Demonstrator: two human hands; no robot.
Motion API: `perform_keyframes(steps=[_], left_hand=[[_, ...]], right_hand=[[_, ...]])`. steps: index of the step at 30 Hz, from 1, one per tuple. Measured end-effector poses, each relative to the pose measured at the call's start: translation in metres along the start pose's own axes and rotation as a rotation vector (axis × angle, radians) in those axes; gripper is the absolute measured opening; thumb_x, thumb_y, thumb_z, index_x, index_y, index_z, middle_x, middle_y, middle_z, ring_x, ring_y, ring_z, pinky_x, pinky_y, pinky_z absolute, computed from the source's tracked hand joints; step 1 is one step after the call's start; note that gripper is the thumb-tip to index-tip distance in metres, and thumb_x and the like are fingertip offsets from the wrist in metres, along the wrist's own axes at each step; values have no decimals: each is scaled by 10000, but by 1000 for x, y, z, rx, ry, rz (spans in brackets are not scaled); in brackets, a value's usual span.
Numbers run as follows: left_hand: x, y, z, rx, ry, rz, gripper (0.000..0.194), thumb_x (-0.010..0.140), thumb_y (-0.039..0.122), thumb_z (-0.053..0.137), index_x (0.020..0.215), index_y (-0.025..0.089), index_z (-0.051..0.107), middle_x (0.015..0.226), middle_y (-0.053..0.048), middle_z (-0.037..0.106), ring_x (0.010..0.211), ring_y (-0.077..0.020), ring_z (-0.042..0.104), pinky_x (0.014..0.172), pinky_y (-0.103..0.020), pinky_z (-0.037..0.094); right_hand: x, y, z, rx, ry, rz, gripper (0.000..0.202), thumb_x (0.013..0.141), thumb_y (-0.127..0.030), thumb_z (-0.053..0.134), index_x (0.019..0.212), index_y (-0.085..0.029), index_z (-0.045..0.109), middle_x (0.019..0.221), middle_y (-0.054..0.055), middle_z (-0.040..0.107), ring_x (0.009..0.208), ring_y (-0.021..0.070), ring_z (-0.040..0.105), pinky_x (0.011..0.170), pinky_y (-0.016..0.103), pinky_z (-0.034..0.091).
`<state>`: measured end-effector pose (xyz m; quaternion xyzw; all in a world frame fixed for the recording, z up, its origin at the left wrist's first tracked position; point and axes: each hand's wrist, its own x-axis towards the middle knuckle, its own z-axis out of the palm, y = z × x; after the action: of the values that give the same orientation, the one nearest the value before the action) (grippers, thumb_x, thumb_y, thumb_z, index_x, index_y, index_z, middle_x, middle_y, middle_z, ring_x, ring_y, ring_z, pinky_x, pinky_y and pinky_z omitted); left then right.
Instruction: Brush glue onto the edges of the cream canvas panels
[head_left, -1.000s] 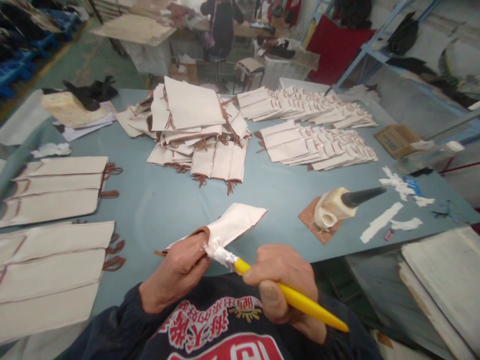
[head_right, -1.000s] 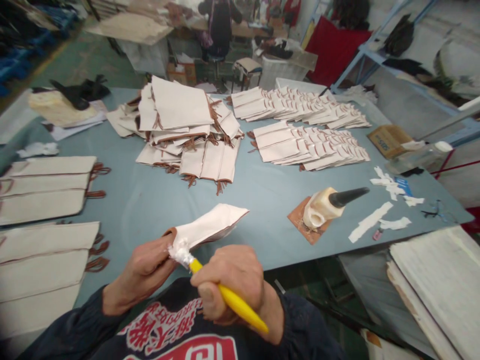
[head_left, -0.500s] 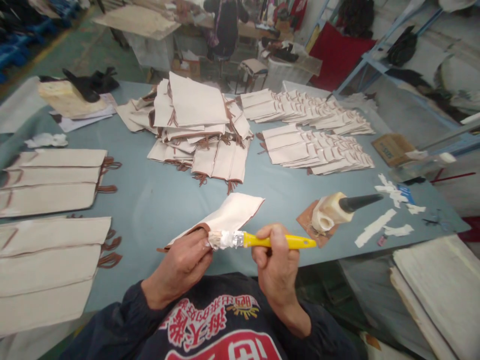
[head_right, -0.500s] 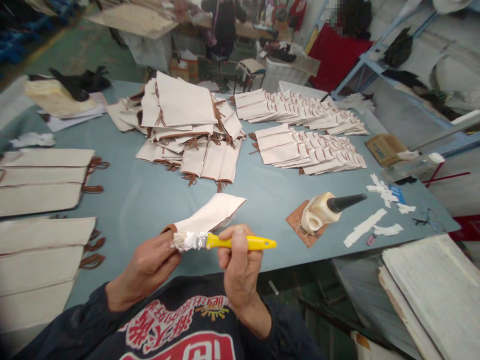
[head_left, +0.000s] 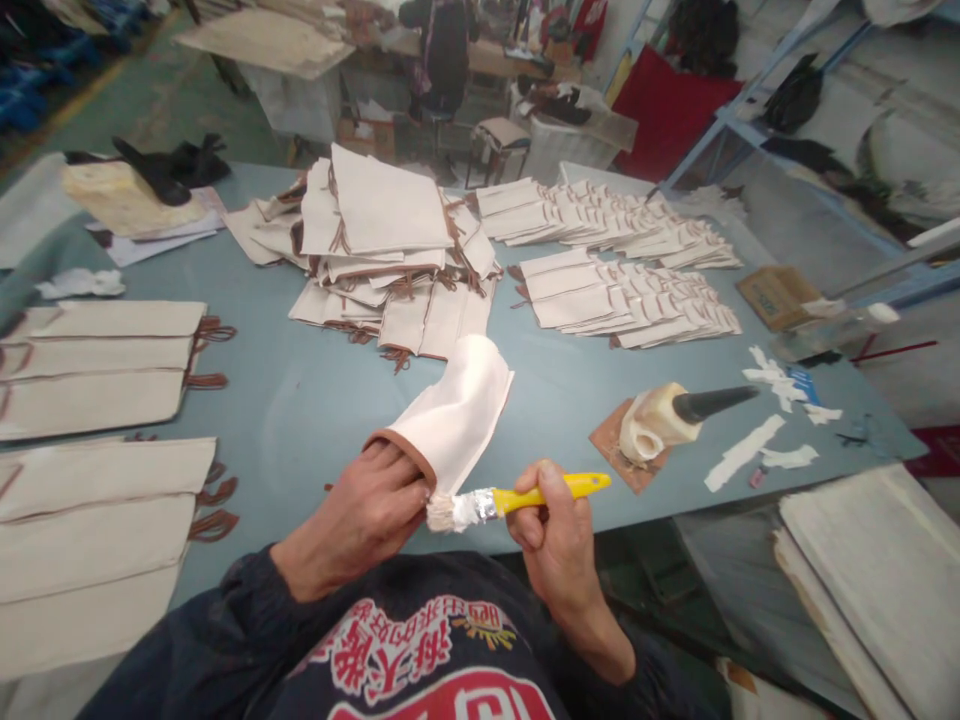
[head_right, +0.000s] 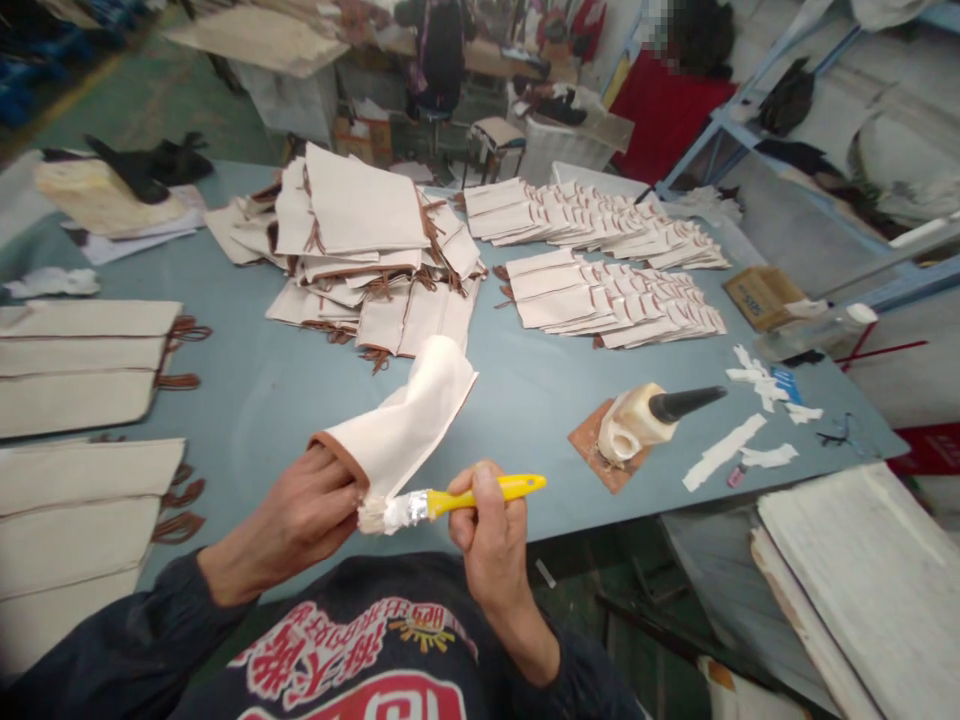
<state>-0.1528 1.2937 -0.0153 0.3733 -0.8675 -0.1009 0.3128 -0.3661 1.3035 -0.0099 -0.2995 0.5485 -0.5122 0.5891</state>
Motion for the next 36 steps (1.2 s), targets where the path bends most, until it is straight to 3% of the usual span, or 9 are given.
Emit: perform_keyframes(steps=[4,9,14,19,25,28,32,34,36], left_hand=[[-24,-12,35,-621,-187,-480,143,833,96,560,759,198,629,953,-93,692,952,-261,593,922,-394,455],[-66,-8,90,-1078,-158,-878,124,744,121,555,797,208,626,774,-8,665,762,-196,603,777,-316,499],[-93,2,113,-1408,129,-1198,325,780,218,580,1094,176,650,1011,-81,762,969,-252,713,916,-379,537],[-101,-11,122,-1500,502,-1388,367,773,293,623,1121,179,638,1094,-89,781,1046,-262,730,936,-366,564],[-98,-9,129,-1525,599,-1594,345,731,203,757,1048,95,678,907,-136,812,907,-293,780,788,-344,623],[-79,-3,112,-1566,596,-1650,294,791,168,743,1061,62,693,877,-158,815,866,-298,792,774,-351,636],[-36,-4,62,-1653,683,-1555,192,884,166,686,1069,119,704,951,-109,825,864,-242,797,861,-321,636],[-14,-2,35,-1698,698,-1511,90,903,159,675,981,123,705,920,-97,823,805,-221,796,855,-310,641],[7,3,12,-1779,684,-1504,87,935,148,630,969,109,700,906,-109,820,785,-224,797,854,-325,647]], right_hand=[[9,-5,-21,22,82,6,437,861,-616,643,724,-206,574,397,-129,286,367,57,206,391,194,210],[18,-5,-30,3,118,59,434,789,-603,720,716,-195,592,401,-125,302,377,52,217,400,196,203],[24,10,-32,24,97,142,479,794,-659,710,748,-197,595,414,-129,298,380,50,199,393,193,180],[36,22,-35,13,35,198,496,810,-684,691,769,-199,594,423,-135,285,380,53,187,382,185,171],[40,24,-34,7,-2,191,455,819,-634,702,768,-193,604,412,-137,295,365,50,208,375,175,188],[37,29,-42,-130,2,-70,407,954,-583,568,822,-202,620,437,-101,418,365,78,342,387,189,295],[43,38,-51,-545,-163,-867,294,1056,-431,462,1083,-223,668,807,40,763,691,180,714,644,323,579],[51,39,-46,-670,-259,-1197,286,1067,-378,446,1199,-217,643,1001,102,790,941,230,755,791,389,608],[60,35,-33,-693,-278,-1387,295,1074,-340,425,1269,-206,602,1068,129,781,1038,245,737,853,417,606]])
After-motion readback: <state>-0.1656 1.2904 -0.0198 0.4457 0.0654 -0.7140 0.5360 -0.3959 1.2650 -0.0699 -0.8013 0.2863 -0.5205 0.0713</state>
